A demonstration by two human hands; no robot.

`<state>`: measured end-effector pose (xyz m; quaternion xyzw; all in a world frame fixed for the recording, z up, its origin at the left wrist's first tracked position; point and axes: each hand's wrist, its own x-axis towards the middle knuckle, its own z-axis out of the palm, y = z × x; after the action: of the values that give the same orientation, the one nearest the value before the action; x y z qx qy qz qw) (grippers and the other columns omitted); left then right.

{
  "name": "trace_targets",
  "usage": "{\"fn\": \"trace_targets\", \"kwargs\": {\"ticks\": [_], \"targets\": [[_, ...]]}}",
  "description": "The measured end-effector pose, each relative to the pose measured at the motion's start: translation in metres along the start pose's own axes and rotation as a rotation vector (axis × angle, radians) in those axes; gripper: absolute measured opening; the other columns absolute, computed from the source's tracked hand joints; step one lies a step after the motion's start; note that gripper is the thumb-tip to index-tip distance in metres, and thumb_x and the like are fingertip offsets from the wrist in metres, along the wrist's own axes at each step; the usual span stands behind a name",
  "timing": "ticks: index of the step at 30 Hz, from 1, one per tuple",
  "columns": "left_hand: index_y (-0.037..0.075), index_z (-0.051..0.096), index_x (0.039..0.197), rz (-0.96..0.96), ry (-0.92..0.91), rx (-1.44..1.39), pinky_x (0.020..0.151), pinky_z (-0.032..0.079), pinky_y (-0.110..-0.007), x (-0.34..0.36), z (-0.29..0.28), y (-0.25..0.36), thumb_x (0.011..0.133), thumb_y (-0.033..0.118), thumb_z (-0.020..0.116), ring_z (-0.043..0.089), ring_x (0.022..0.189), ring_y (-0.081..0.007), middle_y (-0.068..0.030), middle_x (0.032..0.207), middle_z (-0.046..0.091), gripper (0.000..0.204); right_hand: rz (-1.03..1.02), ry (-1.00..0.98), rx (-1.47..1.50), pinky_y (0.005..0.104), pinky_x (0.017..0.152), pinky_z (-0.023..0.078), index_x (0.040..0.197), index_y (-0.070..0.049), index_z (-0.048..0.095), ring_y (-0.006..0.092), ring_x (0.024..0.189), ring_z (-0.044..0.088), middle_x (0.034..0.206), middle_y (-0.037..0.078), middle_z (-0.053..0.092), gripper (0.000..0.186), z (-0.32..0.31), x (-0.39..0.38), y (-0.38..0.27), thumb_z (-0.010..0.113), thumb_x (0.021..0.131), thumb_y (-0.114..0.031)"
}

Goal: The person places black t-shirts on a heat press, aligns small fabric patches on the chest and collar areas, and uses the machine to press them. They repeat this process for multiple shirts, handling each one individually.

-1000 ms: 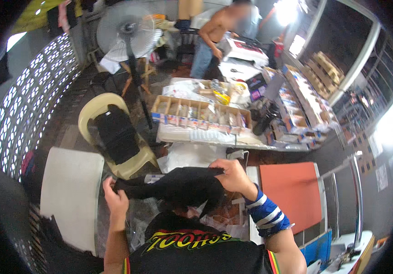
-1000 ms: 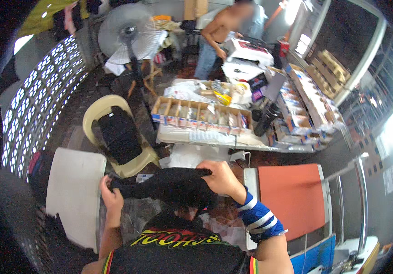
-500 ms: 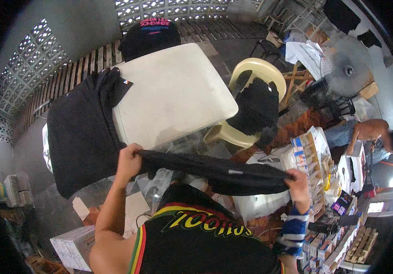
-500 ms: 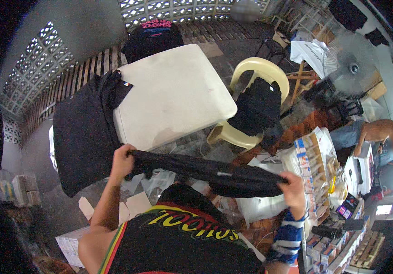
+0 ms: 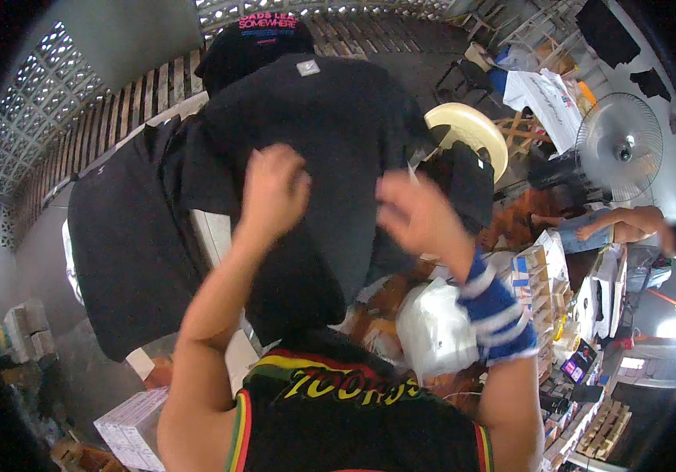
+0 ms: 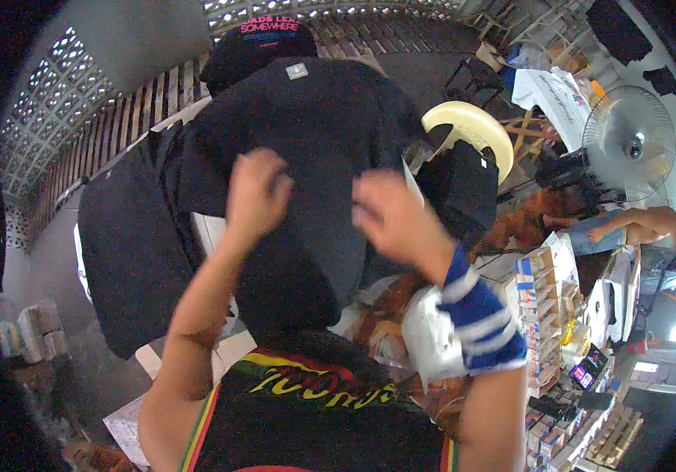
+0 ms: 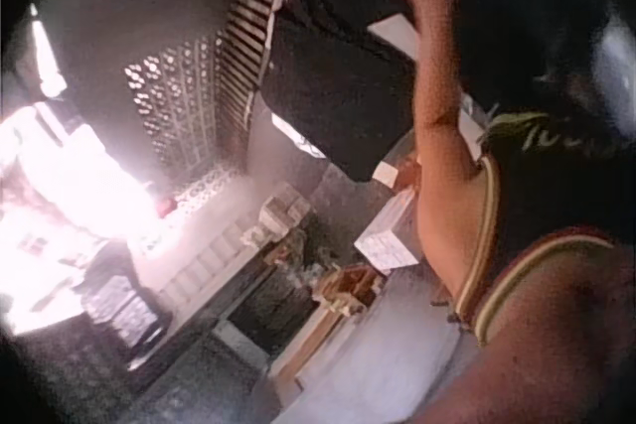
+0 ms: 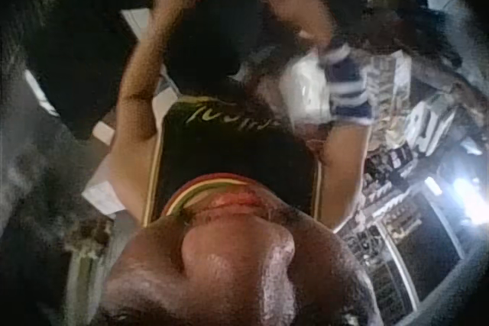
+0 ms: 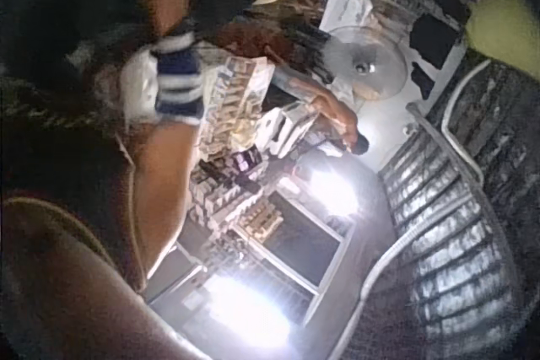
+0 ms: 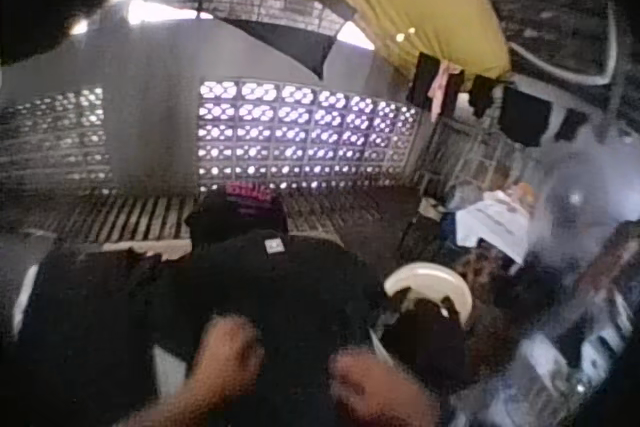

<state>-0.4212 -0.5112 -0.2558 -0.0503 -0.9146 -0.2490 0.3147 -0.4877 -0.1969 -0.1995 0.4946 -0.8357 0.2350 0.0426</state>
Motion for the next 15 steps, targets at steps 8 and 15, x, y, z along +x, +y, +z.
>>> {"fn": "trace_targets", "kwargs": {"ticks": [8,15], "targets": [[0.017,0.031,0.162,-0.314,-0.641,0.409,0.126,0.009,-0.06,-0.124,0.151,-0.017,0.105,0.053,0.04,0.012,0.158,-0.0368,-0.0141,0.172,0.016,0.068,1.075,-0.945,0.313,0.0522,0.089,0.052,0.124,-0.004,0.067,0.04,0.108,0.066,0.112,0.025,0.069,0.037,0.151,-0.413,-0.102,0.06,0.095,-0.026],[0.016,0.055,0.144,-0.328,-0.519,0.326,0.117,0.024,-0.061,-0.104,0.155,-0.002,0.088,0.041,0.071,0.03,0.15,-0.0346,-0.0159,0.159,0.039,0.063,1.61,-0.563,0.501,0.0484,0.087,0.054,0.121,-0.004,0.069,0.0374,0.102,0.069,0.108,0.024,0.072,0.036,0.217,-0.595,-0.151,0.062,0.095,-0.028]]}}
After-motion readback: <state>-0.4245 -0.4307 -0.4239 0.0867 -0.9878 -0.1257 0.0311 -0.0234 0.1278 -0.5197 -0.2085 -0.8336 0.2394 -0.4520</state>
